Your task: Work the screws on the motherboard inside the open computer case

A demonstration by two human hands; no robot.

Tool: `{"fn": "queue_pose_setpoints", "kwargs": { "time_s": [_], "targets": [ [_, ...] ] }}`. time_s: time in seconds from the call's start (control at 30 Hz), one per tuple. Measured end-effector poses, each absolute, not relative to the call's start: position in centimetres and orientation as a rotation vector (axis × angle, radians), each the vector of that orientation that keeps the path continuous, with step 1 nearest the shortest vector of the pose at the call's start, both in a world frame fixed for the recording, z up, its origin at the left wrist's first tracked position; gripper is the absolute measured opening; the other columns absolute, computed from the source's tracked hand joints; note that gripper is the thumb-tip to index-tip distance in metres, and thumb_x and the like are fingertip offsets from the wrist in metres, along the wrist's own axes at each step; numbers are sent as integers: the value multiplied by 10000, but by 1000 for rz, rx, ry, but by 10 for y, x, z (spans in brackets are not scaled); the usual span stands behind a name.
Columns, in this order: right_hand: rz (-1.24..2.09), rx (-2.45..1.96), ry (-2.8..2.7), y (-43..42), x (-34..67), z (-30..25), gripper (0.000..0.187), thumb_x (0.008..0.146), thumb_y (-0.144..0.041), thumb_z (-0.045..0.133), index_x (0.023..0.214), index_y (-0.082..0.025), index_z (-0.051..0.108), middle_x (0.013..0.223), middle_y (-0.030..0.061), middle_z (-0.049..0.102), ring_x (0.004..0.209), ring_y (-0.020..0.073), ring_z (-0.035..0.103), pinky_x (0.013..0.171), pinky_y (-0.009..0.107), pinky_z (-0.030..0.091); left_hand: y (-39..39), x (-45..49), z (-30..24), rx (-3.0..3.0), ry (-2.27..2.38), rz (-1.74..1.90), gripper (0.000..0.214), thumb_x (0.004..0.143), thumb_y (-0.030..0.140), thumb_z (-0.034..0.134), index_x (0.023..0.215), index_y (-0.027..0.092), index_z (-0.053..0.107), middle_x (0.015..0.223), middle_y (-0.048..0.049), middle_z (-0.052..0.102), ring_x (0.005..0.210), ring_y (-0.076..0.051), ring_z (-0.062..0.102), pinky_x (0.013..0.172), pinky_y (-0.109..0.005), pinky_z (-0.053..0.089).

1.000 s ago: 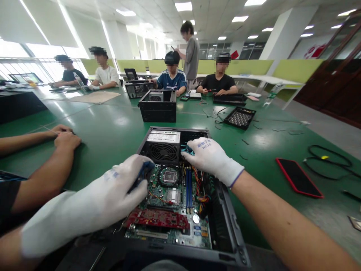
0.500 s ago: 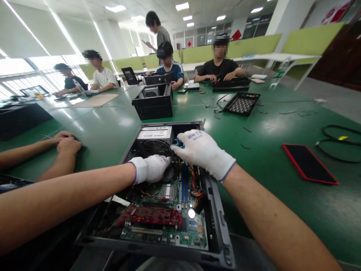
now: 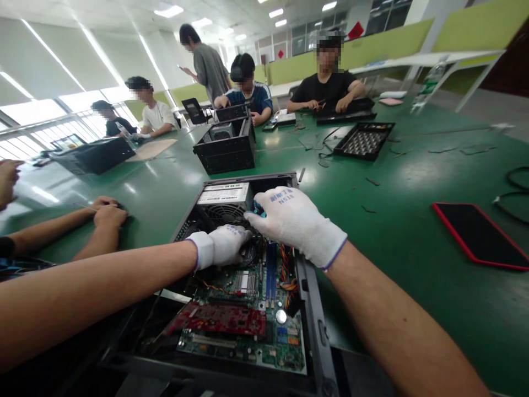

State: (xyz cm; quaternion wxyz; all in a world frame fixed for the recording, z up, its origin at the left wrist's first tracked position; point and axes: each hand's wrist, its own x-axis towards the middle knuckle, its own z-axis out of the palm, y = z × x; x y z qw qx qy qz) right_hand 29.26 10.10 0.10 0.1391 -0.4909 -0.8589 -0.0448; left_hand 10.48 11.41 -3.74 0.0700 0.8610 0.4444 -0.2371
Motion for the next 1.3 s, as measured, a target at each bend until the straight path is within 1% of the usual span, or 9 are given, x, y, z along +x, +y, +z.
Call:
{"fn": "queue_pose_setpoints", "kwargs": {
  "time_s": [0.2, 0.33, 0.5, 0.63, 0.77, 1.0, 1.1, 1.2, 1.3],
  "targets": [
    [-152, -1393, -2513, 98, 294, 1, 512, 1032, -521, 439, 1222, -116, 687, 1152, 165, 746, 1080, 289, 680, 912, 361, 461, 113, 102, -41, 2597, 1354, -682, 471, 787, 278, 755, 1224, 128, 665, 1227, -176, 723, 1136, -332, 708, 1006, -402, 569],
    [-163, -1398, -2547, 97, 293, 4, 505, 1038, -504, 427, 1211, -109, 689, 1151, 168, 743, 1076, 291, 677, 904, 360, 455, 110, 102, -42, 2623, 1347, -653, 521, 803, 252, 728, 1287, 88, 633, 1268, -207, 701, 1168, -349, 691, 1037, -432, 549],
    [-122, -1419, -2494, 98, 293, 2, 472, 1010, -537, 481, 1136, -150, 719, 1050, 131, 760, 1016, 276, 688, 861, 345, 460, 112, 102, -39, 2612, 1356, -667, 459, 770, 271, 762, 1203, 132, 694, 1232, -177, 727, 1144, -346, 704, 1020, -427, 561],
    [-158, -1390, -2508, 97, 293, 3, 491, 1025, -519, 450, 1201, -132, 696, 1122, 153, 751, 1075, 290, 674, 899, 362, 455, 114, 102, -38, 2614, 1356, -640, 445, 794, 244, 741, 1226, 147, 696, 1229, -161, 735, 1150, -322, 707, 1031, -398, 554],
    [-125, -1426, -2530, 97, 293, 4, 477, 1022, -523, 457, 1162, -145, 712, 1105, 148, 755, 1071, 291, 682, 905, 364, 461, 115, 103, -39, 2613, 1353, -625, 457, 765, 220, 768, 1216, 171, 709, 1226, -137, 743, 1152, -308, 709, 1034, -371, 551],
    [-172, -1392, -2538, 97, 295, 0, 535, 1032, -524, 436, 1275, -110, 672, 1155, 162, 745, 1099, 301, 668, 923, 371, 454, 117, 102, -41, 2625, 1327, -636, 514, 785, 318, 787, 1266, 168, 684, 1267, -143, 724, 1196, -303, 685, 1074, -362, 517],
    [-146, -1420, -2518, 98, 294, 2, 518, 1018, -544, 462, 1232, -133, 695, 1132, 149, 752, 1071, 297, 681, 899, 365, 464, 117, 102, -43, 2618, 1312, -691, 554, 748, 352, 829, 1247, 154, 691, 1265, -157, 722, 1170, -327, 693, 1048, -390, 536],
    [-130, -1433, -2509, 98, 292, 4, 492, 1006, -557, 478, 1160, -156, 717, 1086, 132, 761, 1033, 286, 691, 863, 356, 472, 118, 104, -44, 2618, 1304, -736, 524, 767, 314, 814, 1247, 146, 688, 1272, -166, 717, 1154, -327, 699, 1030, -403, 547],
    [-133, -1435, -2522, 97, 291, 6, 485, 1010, -543, 475, 1164, -151, 716, 1088, 135, 761, 1043, 282, 691, 879, 355, 472, 119, 107, -42, 2627, 1284, -770, 525, 777, 289, 802, 1261, 130, 680, 1293, -175, 707, 1169, -322, 693, 1039, -393, 540]
  ]
}}
